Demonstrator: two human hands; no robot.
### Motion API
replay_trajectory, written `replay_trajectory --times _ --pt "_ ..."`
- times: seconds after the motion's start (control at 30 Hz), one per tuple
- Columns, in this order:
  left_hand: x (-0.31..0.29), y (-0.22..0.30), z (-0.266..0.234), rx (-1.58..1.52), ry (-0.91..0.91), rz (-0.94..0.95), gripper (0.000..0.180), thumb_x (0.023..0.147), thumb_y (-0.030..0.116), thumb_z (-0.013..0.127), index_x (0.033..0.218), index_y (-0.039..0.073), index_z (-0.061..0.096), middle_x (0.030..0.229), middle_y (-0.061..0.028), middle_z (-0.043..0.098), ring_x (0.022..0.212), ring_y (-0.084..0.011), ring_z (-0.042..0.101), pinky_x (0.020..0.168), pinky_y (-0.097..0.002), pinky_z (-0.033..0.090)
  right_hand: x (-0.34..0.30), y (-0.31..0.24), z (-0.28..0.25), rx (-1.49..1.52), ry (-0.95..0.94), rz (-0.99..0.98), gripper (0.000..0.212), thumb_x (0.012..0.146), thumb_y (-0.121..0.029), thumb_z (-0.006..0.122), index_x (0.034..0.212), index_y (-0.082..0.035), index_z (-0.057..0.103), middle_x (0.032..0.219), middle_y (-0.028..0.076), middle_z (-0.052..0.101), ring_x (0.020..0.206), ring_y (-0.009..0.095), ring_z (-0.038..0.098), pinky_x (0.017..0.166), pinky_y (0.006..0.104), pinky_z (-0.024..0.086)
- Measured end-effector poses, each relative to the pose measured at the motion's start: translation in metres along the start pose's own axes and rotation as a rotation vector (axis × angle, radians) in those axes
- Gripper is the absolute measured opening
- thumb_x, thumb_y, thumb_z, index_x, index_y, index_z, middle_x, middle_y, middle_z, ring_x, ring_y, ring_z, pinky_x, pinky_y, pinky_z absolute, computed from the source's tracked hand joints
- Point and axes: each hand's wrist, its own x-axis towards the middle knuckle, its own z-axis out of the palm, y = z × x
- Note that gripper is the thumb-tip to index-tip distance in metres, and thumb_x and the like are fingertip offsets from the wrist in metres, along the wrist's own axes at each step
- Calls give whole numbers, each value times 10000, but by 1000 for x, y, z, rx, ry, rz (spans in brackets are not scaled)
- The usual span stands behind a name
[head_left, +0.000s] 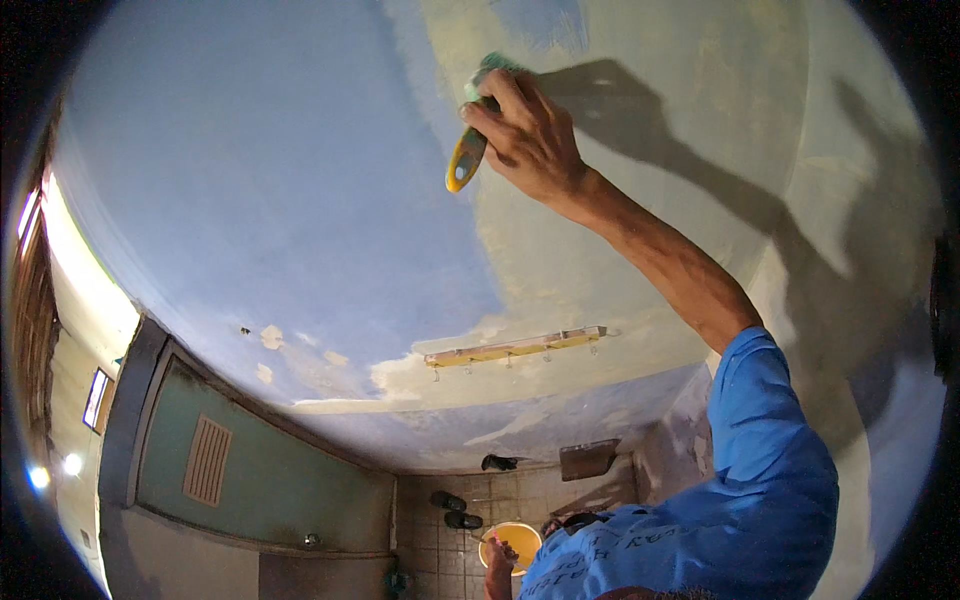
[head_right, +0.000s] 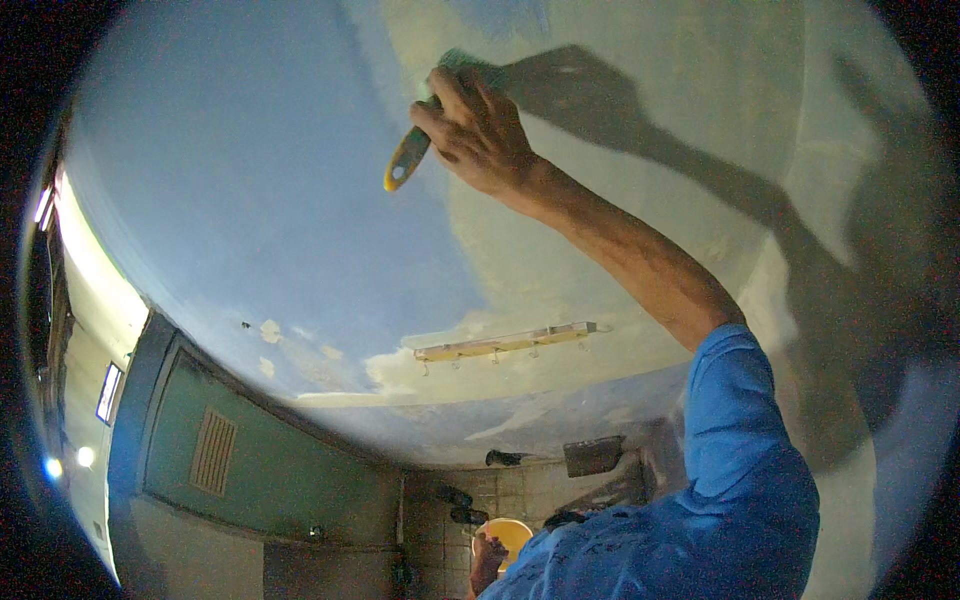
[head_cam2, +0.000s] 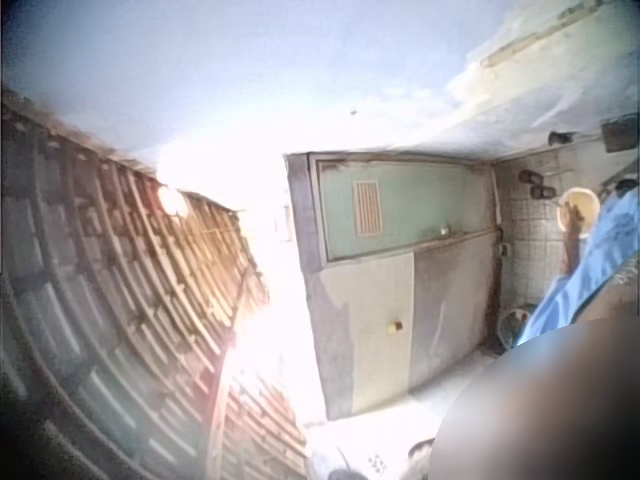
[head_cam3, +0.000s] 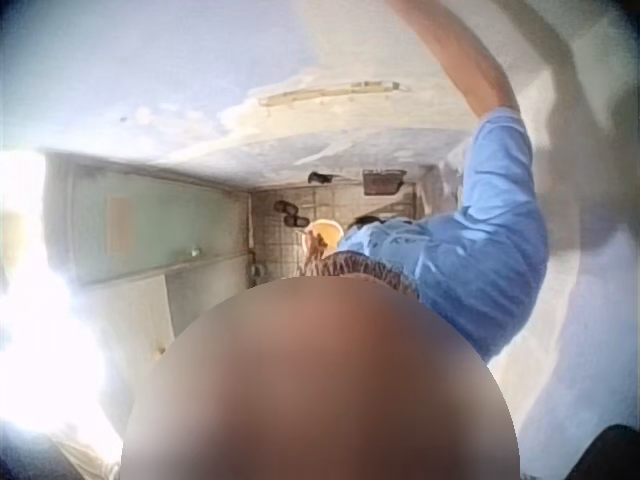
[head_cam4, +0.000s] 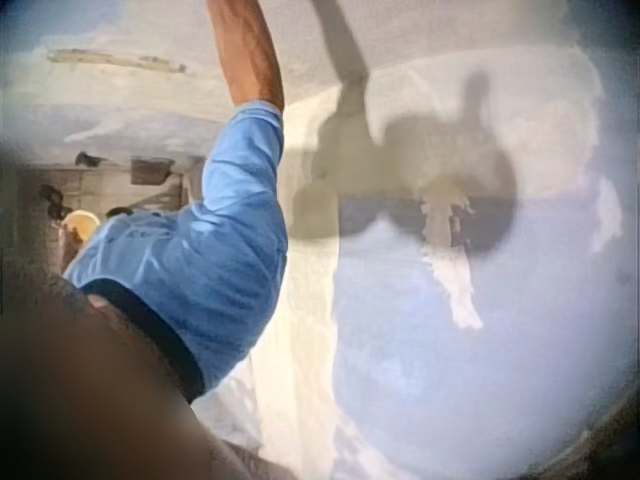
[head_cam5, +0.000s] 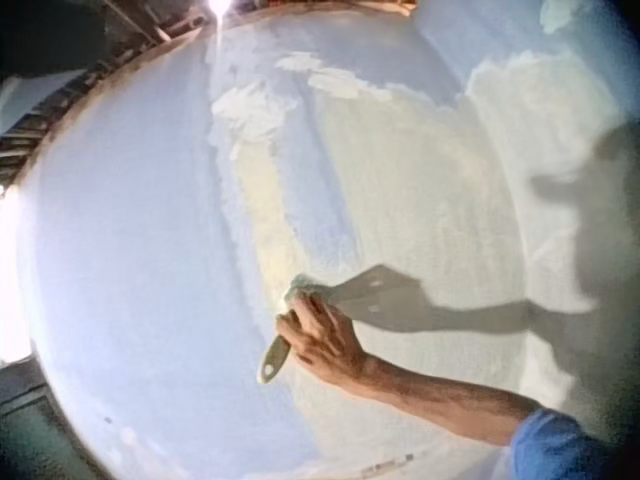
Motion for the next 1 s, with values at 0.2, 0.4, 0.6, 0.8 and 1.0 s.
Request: replay_trajectory --times 0.2,0.4,0.6,0.8,1.0 --pt "6 1 -2 18 -18 19 416 907 507 470 796 109 521 602 -39 463 448 -217 414 464 -394 368 13 48 -30 447 255 411 123 859 -52 711 981 -69 715 952 60 701 851 150 675 752 314 564" --pt "30 -4 -3 118 -89 126 422 907 513 474 792 109 519 605 -40 465 440 -218 410 460 -393 369 26 91 -89 274 268 542 137 860 37 646 992 15 677 921 94 680 843 184 657 705 301 545" --pt "46 -8 -6 -47 10 -94 425 935 516 456 801 117 513 576 -23 429 424 -202 405 435 -368 352 55 77 -84 -184 140 -334 67 856 -62 686 913 -32 666 974 78 664 896 179 638 704 313 531" --pt "27 -3 4 -78 -17 -103 472 953 560 458 791 118 500 553 -8 397 425 -168 397 420 -337 334 -17 35 -53 -210 -321 -461 159 820 -123 719 977 -108 731 1115 49 667 1023 186 627 872 344 570" --pt "36 -10 -3 -10 -46 -72 586 860 695 532 788 115 493 564 -20 412 459 -215 421 448 -369 358 -30 17 -66 94 -502 -364 189 827 -110 731 1015 -94 722 994 44 689 942 186 653 842 320 575"
